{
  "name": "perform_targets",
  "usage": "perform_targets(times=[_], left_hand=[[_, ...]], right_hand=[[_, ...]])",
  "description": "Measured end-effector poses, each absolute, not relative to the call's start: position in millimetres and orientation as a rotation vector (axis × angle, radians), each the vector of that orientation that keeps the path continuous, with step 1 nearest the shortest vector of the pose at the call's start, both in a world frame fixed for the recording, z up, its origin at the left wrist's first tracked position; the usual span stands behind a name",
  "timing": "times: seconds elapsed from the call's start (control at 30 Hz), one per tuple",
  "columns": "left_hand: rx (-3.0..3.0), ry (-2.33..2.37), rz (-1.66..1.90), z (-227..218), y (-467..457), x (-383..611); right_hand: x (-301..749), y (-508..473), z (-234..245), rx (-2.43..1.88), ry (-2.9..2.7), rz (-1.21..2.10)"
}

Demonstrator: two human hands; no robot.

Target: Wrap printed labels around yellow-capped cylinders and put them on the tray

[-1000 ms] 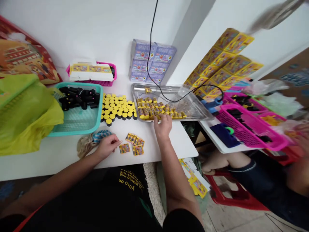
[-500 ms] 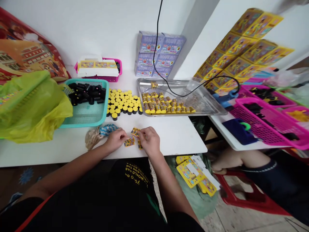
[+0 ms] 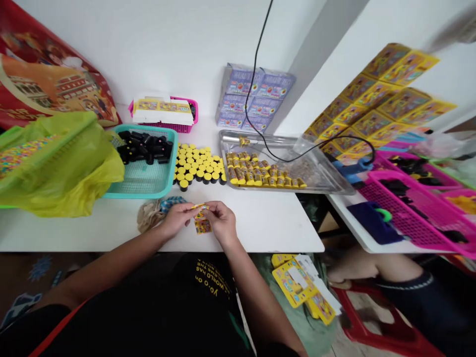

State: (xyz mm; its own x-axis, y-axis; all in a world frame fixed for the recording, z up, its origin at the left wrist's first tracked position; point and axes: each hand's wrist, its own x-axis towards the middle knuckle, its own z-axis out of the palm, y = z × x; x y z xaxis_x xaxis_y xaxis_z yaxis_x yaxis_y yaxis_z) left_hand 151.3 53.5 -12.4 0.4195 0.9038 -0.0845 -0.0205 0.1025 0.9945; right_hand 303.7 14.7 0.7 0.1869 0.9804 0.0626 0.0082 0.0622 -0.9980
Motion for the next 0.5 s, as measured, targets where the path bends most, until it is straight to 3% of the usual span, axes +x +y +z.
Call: perform_targets(times=[0.3,0.5], left_hand=[[1.149,1.014,0.901,-9.1,57.9,147.8],[1.283,0.964,0.807,-17.1,56.6,150.0]], right_hand=[[313.2,45.4,15.7,-1.388,-1.288,1.078],[303.6,71.1,25.6,-1.551,-1.578,0.745]])
